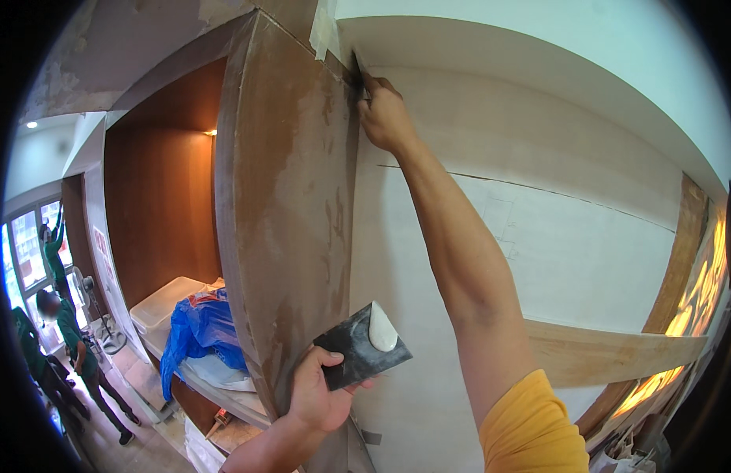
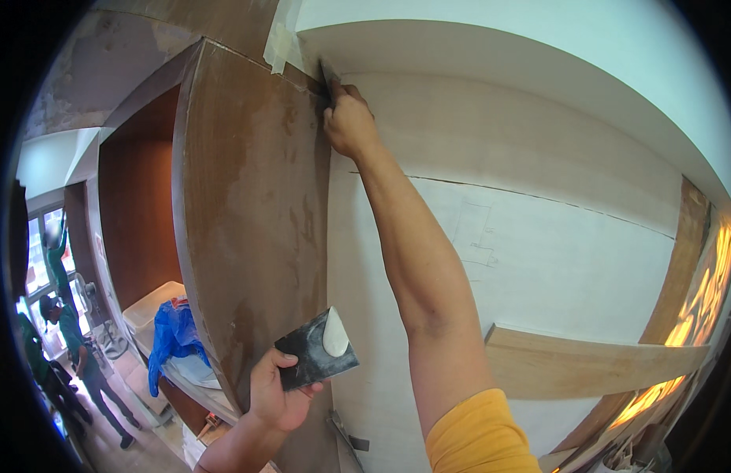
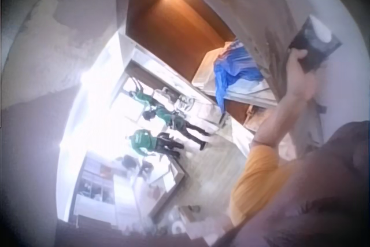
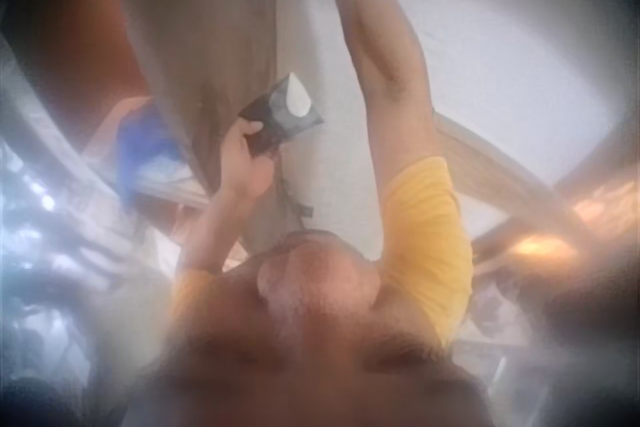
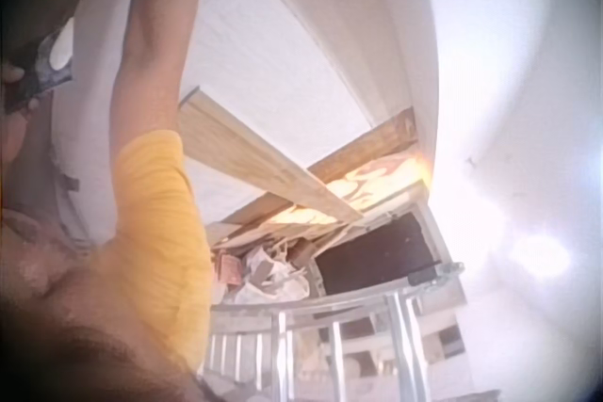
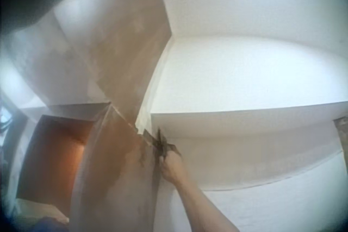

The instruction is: The person scoops white joint compound from a container onto a hawk, then uses a putty knife to apply and smooth the compound along the edge of a vertical wooden panel. The person repeatedly reloads the knife and works along the panel edge, smoothing the applied material.

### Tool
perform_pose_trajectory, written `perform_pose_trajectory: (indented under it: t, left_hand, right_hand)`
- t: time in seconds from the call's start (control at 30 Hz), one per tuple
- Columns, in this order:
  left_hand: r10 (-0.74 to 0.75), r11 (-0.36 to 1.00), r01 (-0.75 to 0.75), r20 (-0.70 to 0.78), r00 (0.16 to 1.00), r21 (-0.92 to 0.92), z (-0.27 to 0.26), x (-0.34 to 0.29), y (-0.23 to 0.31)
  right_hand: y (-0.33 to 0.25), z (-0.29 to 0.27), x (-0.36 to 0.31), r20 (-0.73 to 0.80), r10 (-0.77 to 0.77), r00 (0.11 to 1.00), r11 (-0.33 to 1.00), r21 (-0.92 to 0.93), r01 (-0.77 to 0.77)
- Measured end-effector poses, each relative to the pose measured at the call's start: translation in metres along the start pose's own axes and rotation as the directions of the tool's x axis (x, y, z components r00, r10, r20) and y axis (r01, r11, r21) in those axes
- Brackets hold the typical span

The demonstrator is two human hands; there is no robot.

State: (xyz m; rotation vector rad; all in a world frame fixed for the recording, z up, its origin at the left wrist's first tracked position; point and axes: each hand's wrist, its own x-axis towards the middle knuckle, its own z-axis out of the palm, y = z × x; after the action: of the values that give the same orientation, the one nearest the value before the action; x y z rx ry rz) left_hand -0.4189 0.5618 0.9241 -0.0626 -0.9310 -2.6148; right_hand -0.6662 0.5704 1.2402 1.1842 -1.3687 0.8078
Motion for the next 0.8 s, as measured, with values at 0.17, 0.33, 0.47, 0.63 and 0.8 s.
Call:
perform_pose_trajectory:
  t: [0.17, 0.33, 0.47, 0.63, 0.8]
  left_hand:
    - [-0.013, 1.0, 0.012, 0.08, 0.997, 0.018, -0.008, 0.005, -0.001]
    - [0.017, 0.999, -0.016, -0.02, 1.0, 0.038, 0.011, 0.004, -0.003]
    - [0.068, 0.998, -0.068, 0.03, 0.997, 0.009, 0.018, -0.004, 0.002]
    - [0.069, 0.997, -0.07, 0.045, 0.997, 0.012, 0.019, -0.008, -0.001]
    - [0.023, 0.998, -0.026, 0.055, 0.998, 0.056, 0.003, 0.007, -0.006]
  right_hand:
    - [0.009, -0.039, -0.002, 0.108, -0.044, 0.993, 0.999, 0.034, 0.04]
    - [0.001, -0.089, -0.058, -0.083, 0.135, 0.987, 0.976, 0.183, -0.118]
    - [-0.047, -0.125, -0.173, -0.137, 0.171, 0.976, 0.929, 0.353, -0.114]
    - [-0.11, -0.149, -0.308, -0.003, 0.0, 1.0, 0.901, 0.433, 0.001]
    - [-0.121, -0.148, -0.341, 0.048, -0.018, 0.999, 0.896, 0.444, -0.005]
